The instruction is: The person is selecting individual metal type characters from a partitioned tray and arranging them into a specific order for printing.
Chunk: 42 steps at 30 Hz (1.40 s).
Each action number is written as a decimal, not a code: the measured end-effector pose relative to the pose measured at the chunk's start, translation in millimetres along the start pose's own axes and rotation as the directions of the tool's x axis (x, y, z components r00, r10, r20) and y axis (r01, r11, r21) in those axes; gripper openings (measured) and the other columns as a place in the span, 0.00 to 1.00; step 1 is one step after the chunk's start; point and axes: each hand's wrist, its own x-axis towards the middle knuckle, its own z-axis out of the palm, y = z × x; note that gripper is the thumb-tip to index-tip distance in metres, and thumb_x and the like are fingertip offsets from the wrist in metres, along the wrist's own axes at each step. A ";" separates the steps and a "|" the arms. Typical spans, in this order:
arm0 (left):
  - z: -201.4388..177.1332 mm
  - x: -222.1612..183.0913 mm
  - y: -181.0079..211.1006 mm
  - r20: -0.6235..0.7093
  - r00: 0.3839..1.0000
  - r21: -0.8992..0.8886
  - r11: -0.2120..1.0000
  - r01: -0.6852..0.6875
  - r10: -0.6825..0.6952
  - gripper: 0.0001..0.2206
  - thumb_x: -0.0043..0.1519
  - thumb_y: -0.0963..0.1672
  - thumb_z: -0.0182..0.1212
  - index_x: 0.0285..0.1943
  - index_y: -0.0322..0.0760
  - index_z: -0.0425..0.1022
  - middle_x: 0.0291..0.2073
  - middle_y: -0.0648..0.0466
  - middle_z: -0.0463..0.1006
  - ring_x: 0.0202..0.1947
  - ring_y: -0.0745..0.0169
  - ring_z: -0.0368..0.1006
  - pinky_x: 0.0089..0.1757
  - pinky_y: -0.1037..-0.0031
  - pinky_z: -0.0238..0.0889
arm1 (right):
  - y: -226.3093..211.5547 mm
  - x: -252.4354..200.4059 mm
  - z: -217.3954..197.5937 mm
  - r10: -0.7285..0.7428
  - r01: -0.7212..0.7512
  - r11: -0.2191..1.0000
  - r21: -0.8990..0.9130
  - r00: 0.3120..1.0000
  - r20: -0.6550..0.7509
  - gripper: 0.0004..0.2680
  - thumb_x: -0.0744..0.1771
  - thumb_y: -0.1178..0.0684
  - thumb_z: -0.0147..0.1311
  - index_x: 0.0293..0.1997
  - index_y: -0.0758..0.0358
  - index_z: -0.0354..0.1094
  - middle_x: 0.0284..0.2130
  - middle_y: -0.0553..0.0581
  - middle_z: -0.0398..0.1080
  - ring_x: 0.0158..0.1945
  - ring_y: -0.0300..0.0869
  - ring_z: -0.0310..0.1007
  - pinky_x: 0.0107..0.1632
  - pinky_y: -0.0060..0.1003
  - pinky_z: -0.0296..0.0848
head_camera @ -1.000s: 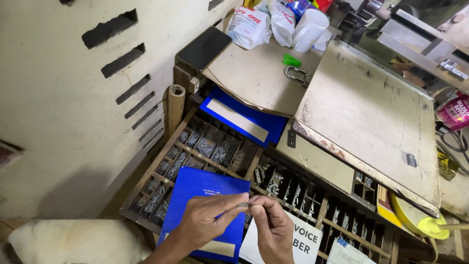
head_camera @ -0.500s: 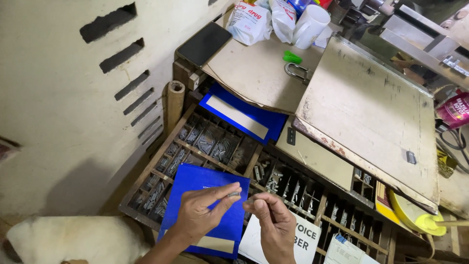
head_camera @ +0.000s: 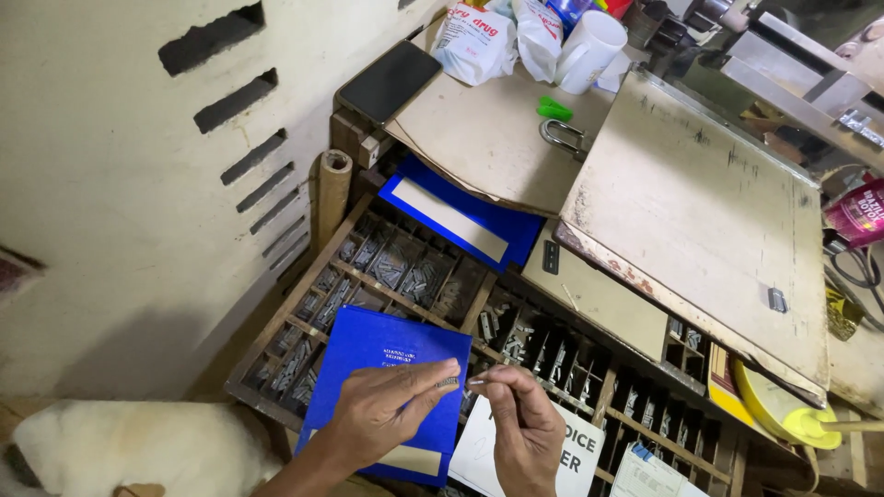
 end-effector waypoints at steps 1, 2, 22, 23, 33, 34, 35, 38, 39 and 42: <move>-0.8 -1.5 -1.2 -0.001 1.000 0.001 1.000 0.000 0.000 0.20 0.58 0.39 0.75 0.58 0.37 0.77 0.48 0.51 0.85 0.47 0.61 0.86 0.47 0.72 0.85 | -2.2 0.3 1.2 0.000 0.000 1.000 0.000 1.000 0.001 0.06 0.69 0.60 0.52 0.46 0.70 0.74 0.39 0.61 0.74 0.40 0.47 0.82 0.49 0.40 0.87; -1.5 -2.9 -2.3 0.010 1.000 0.002 1.000 -0.015 0.015 0.21 0.58 0.38 0.75 0.60 0.37 0.76 0.50 0.51 0.84 0.48 0.60 0.86 0.47 0.72 0.85 | -4.4 0.7 2.3 -0.063 0.063 0.998 -0.008 0.998 0.015 0.05 0.69 0.61 0.52 0.46 0.69 0.73 0.38 0.61 0.74 0.41 0.47 0.81 0.48 0.38 0.86; -7.7 3.7 2.8 0.199 0.965 0.065 0.980 -0.187 0.171 0.18 0.64 0.38 0.69 0.63 0.31 0.73 0.53 0.45 0.82 0.53 0.52 0.83 0.51 0.62 0.81 | -28.8 -3.2 8.3 -0.082 0.093 0.949 -0.302 0.995 0.051 0.16 0.65 0.59 0.60 0.59 0.67 0.66 0.39 0.60 0.84 0.45 0.44 0.87 0.52 0.35 0.86; -6.6 3.3 1.9 0.166 0.976 0.032 0.989 -0.146 0.139 0.21 0.63 0.37 0.69 0.65 0.32 0.71 0.53 0.46 0.83 0.51 0.54 0.84 0.48 0.65 0.83 | -28.8 -3.5 7.3 -0.095 0.113 0.923 -0.367 0.993 0.067 0.14 0.66 0.56 0.57 0.59 0.65 0.68 0.38 0.58 0.84 0.44 0.41 0.87 0.52 0.34 0.85; -3.6 1.5 -4.0 0.150 0.985 -0.101 0.990 0.099 -0.083 0.18 0.63 0.41 0.68 0.63 0.41 0.75 0.49 0.53 0.85 0.47 0.63 0.86 0.44 0.75 0.83 | -29.3 -5.9 7.6 0.051 -0.032 0.966 -0.257 0.996 0.069 0.14 0.67 0.54 0.56 0.57 0.66 0.70 0.37 0.59 0.84 0.37 0.43 0.87 0.45 0.34 0.88; -4.3 4.0 -1.9 0.150 0.985 -0.100 0.990 0.100 -0.084 0.18 0.63 0.41 0.68 0.63 0.41 0.75 0.49 0.53 0.85 0.47 0.63 0.86 0.44 0.75 0.83 | -28.6 -5.7 7.6 0.052 -0.032 0.966 -0.257 0.996 0.070 0.14 0.67 0.54 0.56 0.57 0.66 0.70 0.37 0.59 0.84 0.37 0.43 0.87 0.45 0.34 0.88; -5.0 6.4 0.4 0.171 0.976 -0.114 0.982 0.154 -0.133 0.16 0.64 0.42 0.67 0.61 0.39 0.76 0.48 0.52 0.85 0.46 0.61 0.86 0.46 0.74 0.83 | -27.9 -5.5 7.5 0.126 -0.115 0.967 -0.229 0.991 0.035 0.14 0.65 0.55 0.59 0.56 0.67 0.72 0.37 0.60 0.85 0.37 0.43 0.87 0.45 0.34 0.87; -4.1 11.4 5.6 0.191 0.957 -0.159 0.955 0.249 -0.217 0.15 0.63 0.43 0.67 0.58 0.37 0.78 0.47 0.50 0.85 0.46 0.58 0.86 0.46 0.73 0.84 | -28.0 -4.8 6.3 0.154 -0.144 0.965 -0.219 0.988 0.026 0.12 0.64 0.55 0.61 0.50 0.68 0.76 0.36 0.59 0.84 0.37 0.41 0.84 0.44 0.32 0.84; -2.8 13.0 7.2 0.193 0.948 -0.193 0.938 0.288 -0.252 0.15 0.62 0.42 0.68 0.58 0.37 0.78 0.46 0.50 0.86 0.45 0.59 0.86 0.46 0.74 0.84 | -28.5 -4.5 5.3 0.106 -0.092 0.967 -0.239 0.993 0.048 0.09 0.65 0.55 0.61 0.46 0.68 0.78 0.35 0.57 0.83 0.38 0.39 0.82 0.42 0.30 0.82; 2.6 22.5 17.3 0.194 0.931 -0.259 0.899 0.353 -0.310 0.11 0.62 0.42 0.67 0.53 0.38 0.82 0.44 0.50 0.87 0.45 0.59 0.86 0.47 0.74 0.84 | -33.6 -1.4 -0.2 -0.018 0.055 0.950 -0.309 0.992 0.121 0.07 0.67 0.56 0.58 0.45 0.67 0.78 0.35 0.57 0.79 0.38 0.39 0.79 0.40 0.29 0.79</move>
